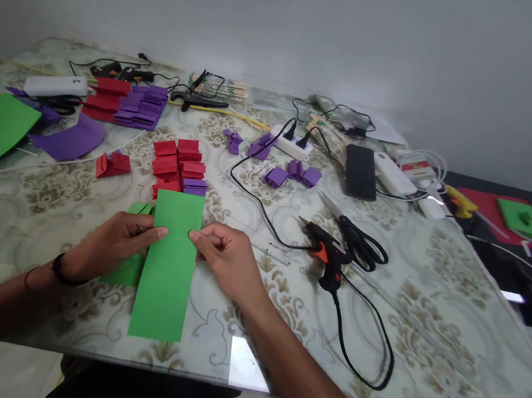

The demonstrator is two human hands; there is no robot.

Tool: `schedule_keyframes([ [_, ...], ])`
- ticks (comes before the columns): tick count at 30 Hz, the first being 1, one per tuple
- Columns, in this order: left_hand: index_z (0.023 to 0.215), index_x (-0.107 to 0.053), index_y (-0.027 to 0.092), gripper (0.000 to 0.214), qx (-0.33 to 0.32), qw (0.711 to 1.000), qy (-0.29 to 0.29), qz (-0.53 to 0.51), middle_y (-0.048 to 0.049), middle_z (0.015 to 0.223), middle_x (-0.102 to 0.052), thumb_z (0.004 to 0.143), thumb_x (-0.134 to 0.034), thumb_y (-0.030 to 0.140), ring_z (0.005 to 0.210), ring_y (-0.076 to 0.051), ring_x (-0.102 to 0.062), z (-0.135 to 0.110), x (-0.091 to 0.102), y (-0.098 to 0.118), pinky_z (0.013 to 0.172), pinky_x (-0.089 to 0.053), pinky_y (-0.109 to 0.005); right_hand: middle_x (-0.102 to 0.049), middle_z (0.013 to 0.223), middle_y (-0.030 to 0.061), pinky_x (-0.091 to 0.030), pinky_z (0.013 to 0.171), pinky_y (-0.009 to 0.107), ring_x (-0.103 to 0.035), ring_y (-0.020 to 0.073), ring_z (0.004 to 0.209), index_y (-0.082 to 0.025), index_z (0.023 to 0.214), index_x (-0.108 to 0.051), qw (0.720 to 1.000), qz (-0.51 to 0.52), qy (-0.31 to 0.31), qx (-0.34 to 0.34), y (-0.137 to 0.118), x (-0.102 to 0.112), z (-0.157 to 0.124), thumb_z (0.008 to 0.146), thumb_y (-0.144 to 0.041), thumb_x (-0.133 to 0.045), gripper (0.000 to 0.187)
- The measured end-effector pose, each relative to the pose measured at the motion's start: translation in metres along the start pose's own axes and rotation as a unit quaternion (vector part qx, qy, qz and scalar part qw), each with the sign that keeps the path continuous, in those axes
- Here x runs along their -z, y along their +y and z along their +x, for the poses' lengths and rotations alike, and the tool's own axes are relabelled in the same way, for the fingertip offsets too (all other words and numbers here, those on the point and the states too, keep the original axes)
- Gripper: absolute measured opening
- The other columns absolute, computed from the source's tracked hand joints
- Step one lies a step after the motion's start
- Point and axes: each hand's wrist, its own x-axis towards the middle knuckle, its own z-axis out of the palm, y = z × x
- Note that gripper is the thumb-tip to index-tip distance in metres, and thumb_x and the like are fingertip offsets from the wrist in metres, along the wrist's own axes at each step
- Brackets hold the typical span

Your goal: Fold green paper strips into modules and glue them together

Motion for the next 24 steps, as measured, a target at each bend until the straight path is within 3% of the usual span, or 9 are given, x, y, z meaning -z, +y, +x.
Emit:
schedule_keyframes([
  [8,0.066,-0.045,0.022,0.047,-0.007,1.000,-0.020,0.009,0.0047,0.058,-0.046,0.097,-0.052,0.056,0.056,-0.014,-0.051,-0.0010,-0.0004,-0.0012,0.054,-0.040,-0.026,-0.065,0.068,-0.0013,-0.046,0.067,0.030,-0.057,0.0145,0.065,-0.019,0.077,-0.070,1.000,0.015,0.016,-0.006,0.0002,-0.0005,0.0007,0.081,-0.065,-0.083,0.048],
  [14,0.065,-0.044,0.022,0.046,-0.005,0.999,-0.033,0.015,0.0043,0.058,-0.047,0.097,-0.052,0.055,0.056,-0.014,-0.052,-0.0033,0.0009,0.0035,0.053,-0.039,-0.026,-0.055,0.061,-0.0054,-0.046,0.066,0.030,-0.051,0.0135,0.059,-0.020,0.077,-0.067,1.000,0.021,0.015,0.006,-0.0015,-0.0007,-0.0004,0.082,-0.063,-0.084,0.046],
  [24,0.063,-0.041,0.023,0.047,0.000,0.998,-0.066,0.021,0.0046,0.055,-0.047,0.097,-0.052,0.055,0.053,-0.014,-0.051,-0.0033,0.0019,0.0062,0.051,-0.036,-0.025,-0.053,0.061,-0.0069,-0.048,0.070,0.030,-0.049,0.0125,0.060,-0.021,0.077,-0.065,0.998,0.061,0.023,0.024,-0.0049,0.0014,0.0013,0.080,-0.057,-0.088,0.043],
])
